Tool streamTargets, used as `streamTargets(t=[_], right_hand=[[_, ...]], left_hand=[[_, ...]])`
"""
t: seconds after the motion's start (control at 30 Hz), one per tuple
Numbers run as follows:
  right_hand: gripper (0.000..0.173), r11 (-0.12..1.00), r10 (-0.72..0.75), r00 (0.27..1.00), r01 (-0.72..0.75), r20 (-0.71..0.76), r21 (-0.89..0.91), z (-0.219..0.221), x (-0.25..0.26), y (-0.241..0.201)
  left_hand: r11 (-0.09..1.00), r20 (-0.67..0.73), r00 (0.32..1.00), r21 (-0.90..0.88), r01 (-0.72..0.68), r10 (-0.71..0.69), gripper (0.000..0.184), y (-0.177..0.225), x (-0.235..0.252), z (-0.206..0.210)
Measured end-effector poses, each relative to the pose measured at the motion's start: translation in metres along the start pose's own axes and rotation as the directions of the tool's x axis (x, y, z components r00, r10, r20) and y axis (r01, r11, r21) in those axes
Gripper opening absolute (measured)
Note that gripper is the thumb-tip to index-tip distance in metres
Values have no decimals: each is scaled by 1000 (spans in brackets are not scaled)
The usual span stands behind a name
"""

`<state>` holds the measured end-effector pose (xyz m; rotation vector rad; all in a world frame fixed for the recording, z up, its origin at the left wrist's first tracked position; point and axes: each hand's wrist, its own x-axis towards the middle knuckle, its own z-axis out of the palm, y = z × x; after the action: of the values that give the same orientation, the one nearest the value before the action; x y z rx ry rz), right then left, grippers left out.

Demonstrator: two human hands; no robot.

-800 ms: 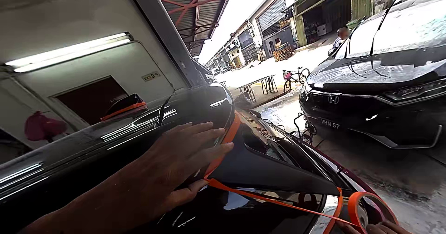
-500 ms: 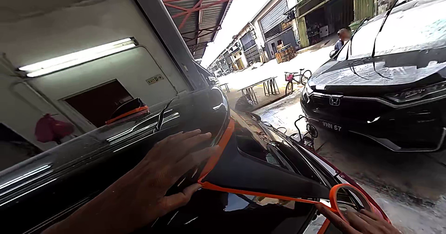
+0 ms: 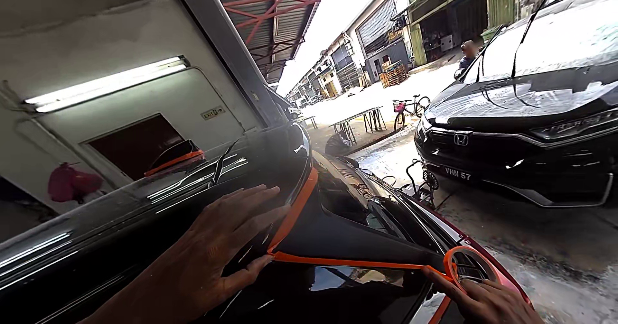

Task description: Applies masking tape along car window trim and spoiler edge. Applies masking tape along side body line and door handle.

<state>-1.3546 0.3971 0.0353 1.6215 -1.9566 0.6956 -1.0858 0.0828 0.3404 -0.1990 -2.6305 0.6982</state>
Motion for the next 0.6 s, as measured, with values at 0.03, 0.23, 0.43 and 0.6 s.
streamTargets(t=[0.03, 0.23, 0.43, 0.6], right_hand=[[56, 1000, -4, 1000, 4, -8, 4, 1, 0, 0], [57, 999, 7, 1000, -7, 5, 44, -1, -2, -3], [57, 999, 6, 1000, -5, -13, 45, 1, 1, -5], [58, 999, 1, 1000, 0, -25, 40, 9, 2, -3]], left_hand=[[1000, -3, 1000, 8, -4, 4, 63, 0, 0, 0], [999, -20, 1000, 32, 5, -4, 67, 5, 5, 3], [997, -26, 999, 74, 37, -35, 78, 9, 11, 6], [993, -37, 996, 74, 88, -86, 82, 15, 18, 6]])
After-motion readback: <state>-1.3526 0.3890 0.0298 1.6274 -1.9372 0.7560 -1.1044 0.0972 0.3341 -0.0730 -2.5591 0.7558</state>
